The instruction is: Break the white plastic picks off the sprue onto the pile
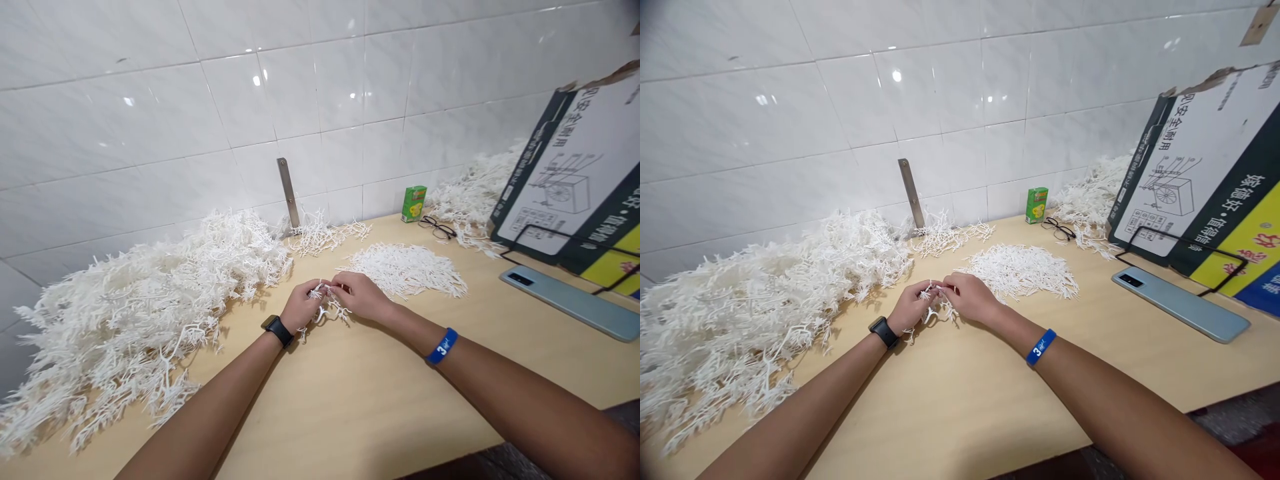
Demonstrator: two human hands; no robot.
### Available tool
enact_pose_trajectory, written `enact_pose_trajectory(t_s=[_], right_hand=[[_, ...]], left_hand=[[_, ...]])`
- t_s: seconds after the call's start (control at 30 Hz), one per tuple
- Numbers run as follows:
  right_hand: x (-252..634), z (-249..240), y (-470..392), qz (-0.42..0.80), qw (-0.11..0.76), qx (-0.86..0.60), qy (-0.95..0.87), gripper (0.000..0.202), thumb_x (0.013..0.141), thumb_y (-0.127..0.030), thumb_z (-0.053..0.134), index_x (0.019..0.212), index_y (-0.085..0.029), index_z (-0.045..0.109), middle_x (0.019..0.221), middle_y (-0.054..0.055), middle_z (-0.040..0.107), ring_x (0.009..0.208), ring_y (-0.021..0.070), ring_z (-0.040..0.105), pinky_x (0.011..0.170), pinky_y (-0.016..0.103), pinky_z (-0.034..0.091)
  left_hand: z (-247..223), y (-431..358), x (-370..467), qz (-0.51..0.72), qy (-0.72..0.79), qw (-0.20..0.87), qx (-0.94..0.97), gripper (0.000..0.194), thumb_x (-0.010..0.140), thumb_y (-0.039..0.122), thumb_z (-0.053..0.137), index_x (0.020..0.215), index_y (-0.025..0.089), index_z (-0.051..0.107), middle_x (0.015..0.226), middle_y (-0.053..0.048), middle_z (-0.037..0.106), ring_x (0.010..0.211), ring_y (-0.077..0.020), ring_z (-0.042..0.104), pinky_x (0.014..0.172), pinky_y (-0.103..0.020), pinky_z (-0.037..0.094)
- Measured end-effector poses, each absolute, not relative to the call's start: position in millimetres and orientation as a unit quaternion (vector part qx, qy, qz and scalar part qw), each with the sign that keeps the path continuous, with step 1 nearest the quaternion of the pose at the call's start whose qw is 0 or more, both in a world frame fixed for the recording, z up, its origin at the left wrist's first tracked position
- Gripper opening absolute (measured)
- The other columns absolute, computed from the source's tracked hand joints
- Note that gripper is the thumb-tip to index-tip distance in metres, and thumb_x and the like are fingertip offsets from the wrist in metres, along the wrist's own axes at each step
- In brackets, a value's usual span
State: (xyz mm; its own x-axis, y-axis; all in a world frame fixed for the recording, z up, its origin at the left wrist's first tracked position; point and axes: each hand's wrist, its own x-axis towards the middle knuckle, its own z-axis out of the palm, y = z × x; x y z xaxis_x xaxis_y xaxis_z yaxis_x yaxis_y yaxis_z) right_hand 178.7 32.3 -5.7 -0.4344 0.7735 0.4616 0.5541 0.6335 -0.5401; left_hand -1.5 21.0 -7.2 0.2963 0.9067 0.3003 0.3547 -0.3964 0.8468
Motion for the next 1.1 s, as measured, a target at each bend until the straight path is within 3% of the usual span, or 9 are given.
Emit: enact_pose_trajectory(t_s=[0.1, 0.33, 0.53, 0.73, 0.9, 1.1], right_hand=[[177.6, -2.4, 28.7, 0.157, 0.345, -0.396, -0.836, 0.027, 0.092, -0.028, 0.047, 0.069, -0.017, 0.057, 0.069, 0.001, 0.057, 0.066, 0.0126, 0.048, 0.059, 0.025, 0.028], [175.3, -1.8, 24.4, 0.176, 0.325, -0.402, -0.838, 0.031, 0.091, -0.03, 0.046, 0.063, -0.018, 0.053, 0.058, -0.002, 0.051, 0.054, 0.0103, 0.041, 0.054, 0.024, 0.023], [178.9, -1.2, 25.9, 0.169, 0.334, -0.425, -0.824, 0.023, 0.089, -0.027, 0.047, 0.07, -0.018, 0.056, 0.061, -0.001, 0.055, 0.057, 0.0105, 0.043, 0.055, 0.024, 0.024], [179.8, -2.7, 27.5, 0.174, 0.307, -0.424, -0.834, 0.034, 0.089, -0.031, 0.043, 0.058, -0.018, 0.046, 0.052, -0.003, 0.044, 0.051, 0.0096, 0.036, 0.053, 0.026, 0.02], [178.6, -2.6, 27.0, 0.166, 0.322, -0.442, -0.821, 0.031, 0.084, -0.028, 0.045, 0.055, -0.017, 0.04, 0.05, -0.003, 0.039, 0.051, 0.009, 0.032, 0.053, 0.027, 0.018], [178.9, -1.6, 26.8, 0.175, 0.309, -0.443, -0.823, 0.028, 0.082, -0.026, 0.045, 0.056, -0.017, 0.04, 0.05, -0.004, 0.039, 0.052, 0.0085, 0.033, 0.053, 0.027, 0.017]], left_hand=[[-5.6, 20.9, -1.1, 0.421, 0.436, 0.339, 0.719, 0.029, 0.083, 0.037, 0.056, 0.095, 0.014, 0.069, 0.098, -0.008, 0.071, 0.092, -0.0209, 0.062, 0.084, -0.029, 0.046], [-5.0, 22.3, -3.1, 0.432, 0.454, 0.345, 0.699, 0.023, 0.079, 0.031, 0.053, 0.086, 0.014, 0.067, 0.083, -0.005, 0.068, 0.079, -0.0176, 0.06, 0.075, -0.028, 0.046], [-5.2, 24.7, -5.7, 0.431, 0.44, 0.417, 0.668, 0.026, 0.078, 0.037, 0.06, 0.089, 0.014, 0.064, 0.074, -0.002, 0.062, 0.068, -0.014, 0.055, 0.065, -0.025, 0.044], [-4.6, 23.9, -3.4, 0.415, 0.422, 0.449, 0.669, 0.038, 0.072, 0.048, 0.069, 0.087, 0.013, 0.062, 0.077, -0.002, 0.061, 0.07, -0.0131, 0.054, 0.067, -0.025, 0.043], [-2.6, 22.0, -2.0, 0.413, 0.416, 0.439, 0.681, 0.038, 0.073, 0.048, 0.069, 0.086, 0.013, 0.062, 0.083, -0.004, 0.062, 0.076, -0.014, 0.056, 0.074, -0.027, 0.044], [-2.8, 22.5, -3.7, 0.401, 0.412, 0.465, 0.673, 0.037, 0.074, 0.048, 0.069, 0.085, 0.014, 0.06, 0.077, -0.001, 0.059, 0.069, -0.0116, 0.053, 0.068, -0.025, 0.042]])
